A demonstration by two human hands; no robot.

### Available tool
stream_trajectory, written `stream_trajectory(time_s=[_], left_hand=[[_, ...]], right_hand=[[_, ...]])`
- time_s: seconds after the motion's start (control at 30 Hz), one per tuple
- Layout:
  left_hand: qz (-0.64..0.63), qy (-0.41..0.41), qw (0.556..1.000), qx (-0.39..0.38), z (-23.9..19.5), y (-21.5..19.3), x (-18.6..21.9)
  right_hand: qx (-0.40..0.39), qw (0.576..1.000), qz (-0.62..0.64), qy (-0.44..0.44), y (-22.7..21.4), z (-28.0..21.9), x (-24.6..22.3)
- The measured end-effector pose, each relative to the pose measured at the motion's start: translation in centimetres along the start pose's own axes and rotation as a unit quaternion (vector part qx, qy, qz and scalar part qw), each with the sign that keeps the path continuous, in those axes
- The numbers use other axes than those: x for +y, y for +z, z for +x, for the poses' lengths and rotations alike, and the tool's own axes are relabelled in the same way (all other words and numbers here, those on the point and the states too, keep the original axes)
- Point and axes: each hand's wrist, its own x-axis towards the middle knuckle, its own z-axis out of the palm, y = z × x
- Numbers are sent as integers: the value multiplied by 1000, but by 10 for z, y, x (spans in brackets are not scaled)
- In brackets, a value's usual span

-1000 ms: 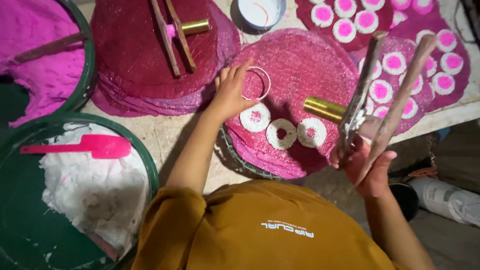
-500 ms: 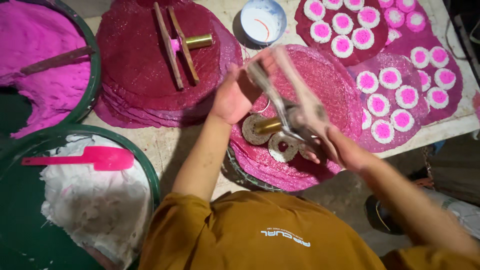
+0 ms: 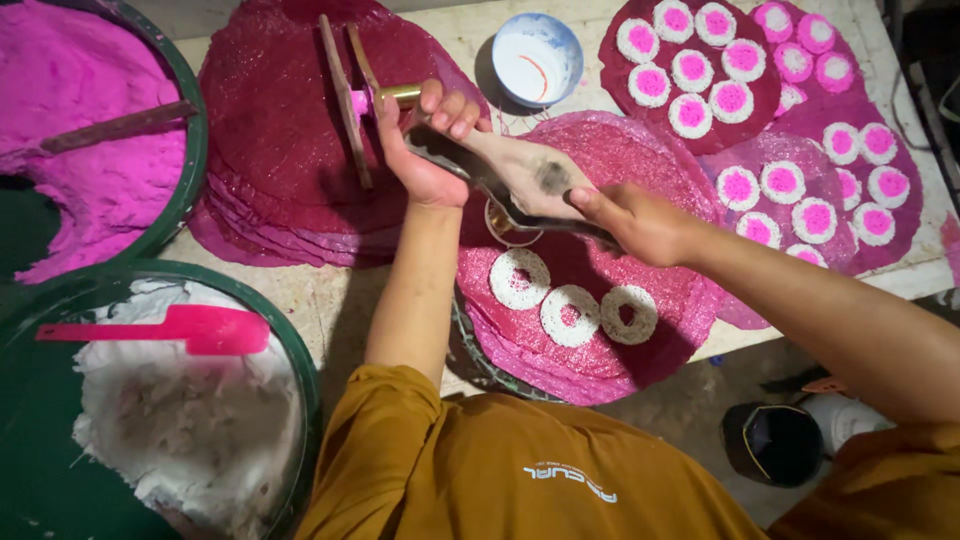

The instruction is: The person uses a wooden press tool to form small circular patterns onto a larger pink textured base, adds white powder from a bucket into a mold, and repeats the process of forming decorative elements.

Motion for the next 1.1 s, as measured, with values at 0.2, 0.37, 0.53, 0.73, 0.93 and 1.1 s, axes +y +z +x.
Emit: stream_trajectory(time_s=[0.2,0.37,0.53,0.73,0.93,1.1], left_hand=[[-34,5,996,78,-14,-13,-28],[-21,16,998,63,5,-20,-45],[29,9,999,24,25,-13,-28],[64,1,996,60,12,-6,-3],[0,-30,996,88,-13,-22,-31],[590,-88,786,161,-50,-8,-40]], right_hand=[[-21,997,-50,59,-5,-8,2],[62,991,-113,34,-11,-10,5],[128,987,-80,-57,2,0,4],[102,993,-32,-54,28,15,9],[39,998,-41,6,15,5,50],[115,991,20,-67,6,-35,119]])
